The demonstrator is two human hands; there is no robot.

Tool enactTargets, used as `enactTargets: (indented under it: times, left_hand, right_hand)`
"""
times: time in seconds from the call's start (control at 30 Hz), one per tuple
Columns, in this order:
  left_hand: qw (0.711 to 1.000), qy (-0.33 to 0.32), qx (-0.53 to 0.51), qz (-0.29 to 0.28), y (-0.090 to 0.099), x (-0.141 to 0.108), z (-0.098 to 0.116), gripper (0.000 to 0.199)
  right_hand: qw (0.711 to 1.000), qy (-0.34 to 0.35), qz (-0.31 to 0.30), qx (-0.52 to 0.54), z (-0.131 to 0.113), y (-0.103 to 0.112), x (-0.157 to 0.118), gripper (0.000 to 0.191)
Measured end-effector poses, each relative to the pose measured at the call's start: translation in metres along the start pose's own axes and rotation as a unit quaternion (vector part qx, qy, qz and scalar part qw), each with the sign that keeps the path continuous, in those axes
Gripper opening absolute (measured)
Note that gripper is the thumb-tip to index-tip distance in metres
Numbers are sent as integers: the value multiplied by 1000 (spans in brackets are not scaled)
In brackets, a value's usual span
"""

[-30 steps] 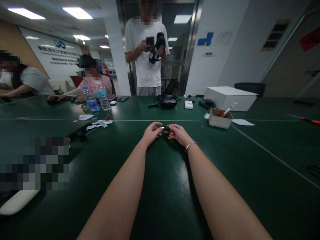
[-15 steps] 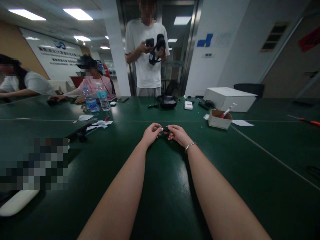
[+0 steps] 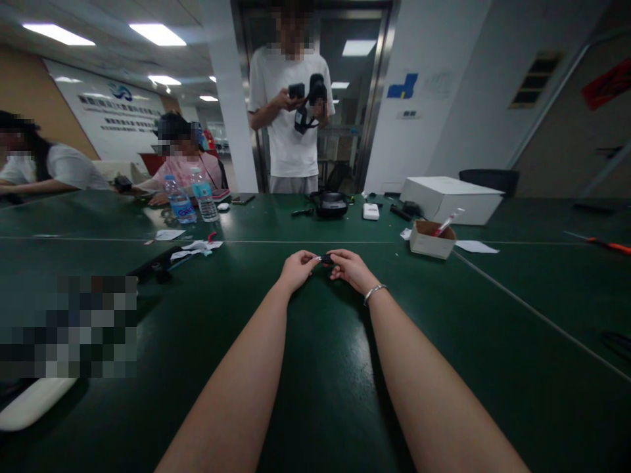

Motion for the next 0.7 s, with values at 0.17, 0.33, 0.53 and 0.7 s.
enactTargets:
  times: [0.17, 0.33, 0.53, 0.7]
  left_hand:
    - [999, 30, 17, 25, 2, 3, -5, 24]
    - [999, 29, -6, 42, 2, 4, -7, 25]
    - [1000, 18, -1, 8, -1, 6, -12, 26]
    - [1000, 6, 8, -9, 0, 6, -10, 26]
  right_hand:
    - [1000, 5, 17, 15, -1, 1, -2, 13]
    - [999, 4, 20, 24, -2, 2, -4, 14]
    - [1000, 10, -5, 9, 0, 1, -3, 15]
    - [1000, 25, -15, 7, 0, 1, -3, 17]
Point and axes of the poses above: each hand's wrist, its own x-axis towards the middle knuckle, its own y-axis out of the back of the hand, z = x × y, the point moved 2 cm from there along x, towards the middle knuckle, and after that the axes turned 12 degrees about z, right-handed, at the moved point
